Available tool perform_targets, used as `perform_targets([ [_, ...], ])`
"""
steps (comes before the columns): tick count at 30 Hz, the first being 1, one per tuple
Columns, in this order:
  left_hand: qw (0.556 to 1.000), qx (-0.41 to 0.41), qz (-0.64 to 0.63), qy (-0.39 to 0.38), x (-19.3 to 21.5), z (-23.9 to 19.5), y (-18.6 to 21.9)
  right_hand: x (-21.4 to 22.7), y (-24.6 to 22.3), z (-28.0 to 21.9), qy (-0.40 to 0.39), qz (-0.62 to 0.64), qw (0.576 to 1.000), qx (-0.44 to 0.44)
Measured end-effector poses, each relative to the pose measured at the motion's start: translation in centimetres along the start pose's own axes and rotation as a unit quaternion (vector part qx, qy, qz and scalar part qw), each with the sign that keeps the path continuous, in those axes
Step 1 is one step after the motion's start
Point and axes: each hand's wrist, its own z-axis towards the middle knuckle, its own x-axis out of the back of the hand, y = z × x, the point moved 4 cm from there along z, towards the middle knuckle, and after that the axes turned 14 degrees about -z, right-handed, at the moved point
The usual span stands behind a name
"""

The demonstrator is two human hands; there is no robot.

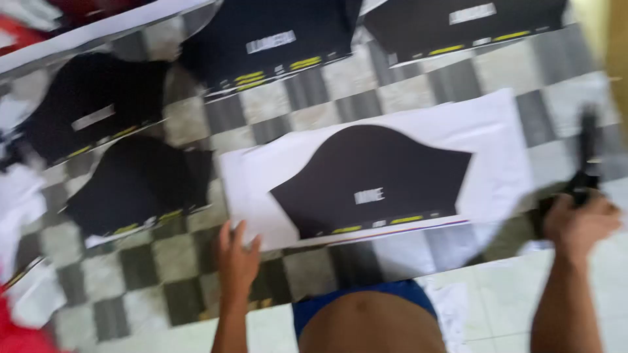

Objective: Cutting fabric patterns with scissors and organizing the pieces on a table

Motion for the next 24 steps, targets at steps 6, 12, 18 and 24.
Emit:
perform_targets([
  [6, 0.999, -0.004, -0.004, -0.032, 1.3, 0.0, 1.0, -11.0, 4.2, -4.2, -0.222, 0.174, 0.947, -0.154],
  [12, 0.998, -0.051, 0.008, 0.022, 1.6, -0.1, 1.4, -11.5, 4.6, -7.6, -0.326, 0.438, 0.821, -0.166],
  [18, 0.992, -0.118, -0.025, 0.037, 2.7, 1.3, 3.7, -8.5, 7.6, -9.8, -0.397, 0.685, 0.588, -0.163],
  [24, 0.994, -0.111, 0.001, 0.017, 1.6, 0.3, 1.9, 21.3, -11.5, -26.1, -0.565, 0.692, 0.446, -0.056],
])
